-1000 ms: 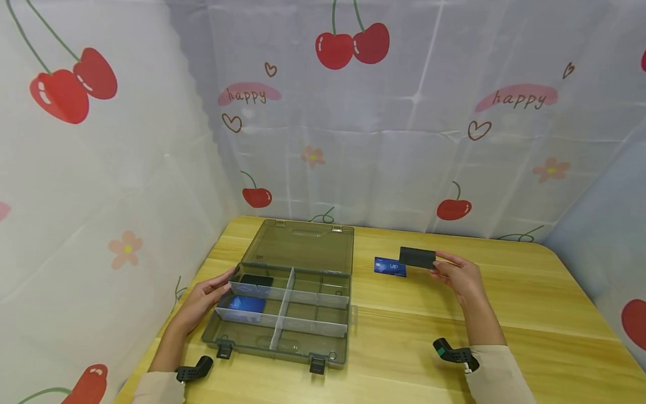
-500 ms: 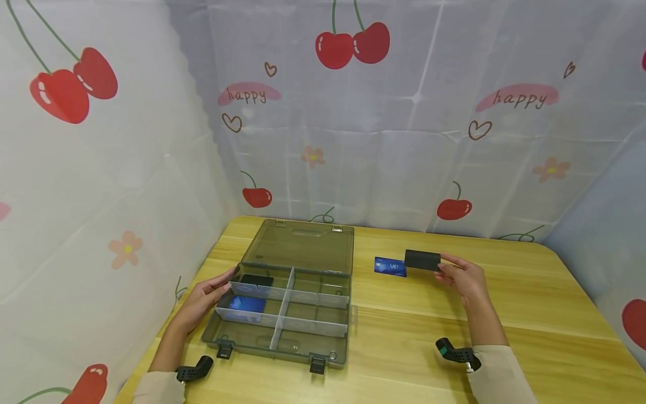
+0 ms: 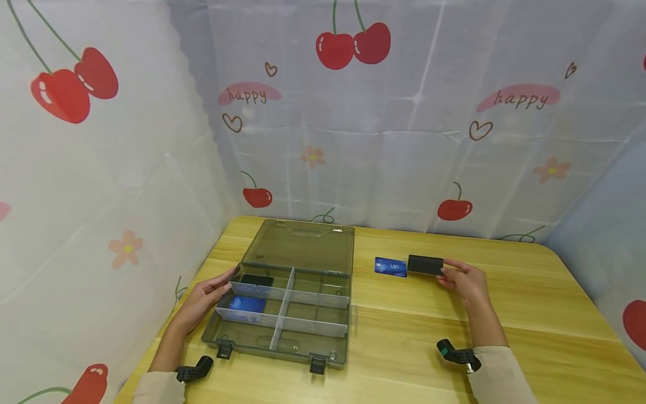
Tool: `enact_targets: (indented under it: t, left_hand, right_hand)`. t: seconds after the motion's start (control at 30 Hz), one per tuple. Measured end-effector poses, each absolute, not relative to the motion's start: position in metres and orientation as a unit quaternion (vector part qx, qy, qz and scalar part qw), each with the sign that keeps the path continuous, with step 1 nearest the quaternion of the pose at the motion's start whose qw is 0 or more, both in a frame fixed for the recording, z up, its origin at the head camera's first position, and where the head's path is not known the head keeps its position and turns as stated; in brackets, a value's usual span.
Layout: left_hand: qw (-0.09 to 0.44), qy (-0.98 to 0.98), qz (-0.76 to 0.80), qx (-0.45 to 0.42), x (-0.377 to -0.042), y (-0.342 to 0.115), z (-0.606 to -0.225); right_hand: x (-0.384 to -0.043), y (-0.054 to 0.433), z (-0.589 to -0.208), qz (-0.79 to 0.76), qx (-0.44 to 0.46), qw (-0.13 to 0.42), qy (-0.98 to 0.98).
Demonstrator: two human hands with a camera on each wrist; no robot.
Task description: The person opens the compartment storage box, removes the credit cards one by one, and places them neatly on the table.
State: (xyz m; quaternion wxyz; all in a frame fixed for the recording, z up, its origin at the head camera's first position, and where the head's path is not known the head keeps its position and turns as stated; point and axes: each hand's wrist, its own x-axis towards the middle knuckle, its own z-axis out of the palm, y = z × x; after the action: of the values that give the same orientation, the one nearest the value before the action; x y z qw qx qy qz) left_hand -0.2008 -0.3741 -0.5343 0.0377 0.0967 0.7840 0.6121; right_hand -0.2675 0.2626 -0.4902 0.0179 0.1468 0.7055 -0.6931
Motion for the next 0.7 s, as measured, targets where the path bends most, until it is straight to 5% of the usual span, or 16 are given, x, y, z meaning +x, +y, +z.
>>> enact_targets:
  t: [0.7]
  left_hand:
    - [0.04,0.783,0.613,0.1,-0.2008,-0.3744,-0.534]
  right_hand:
    - [-0.2709,0.2649,-0.5007,-0.682,0.148,0.022,0.716]
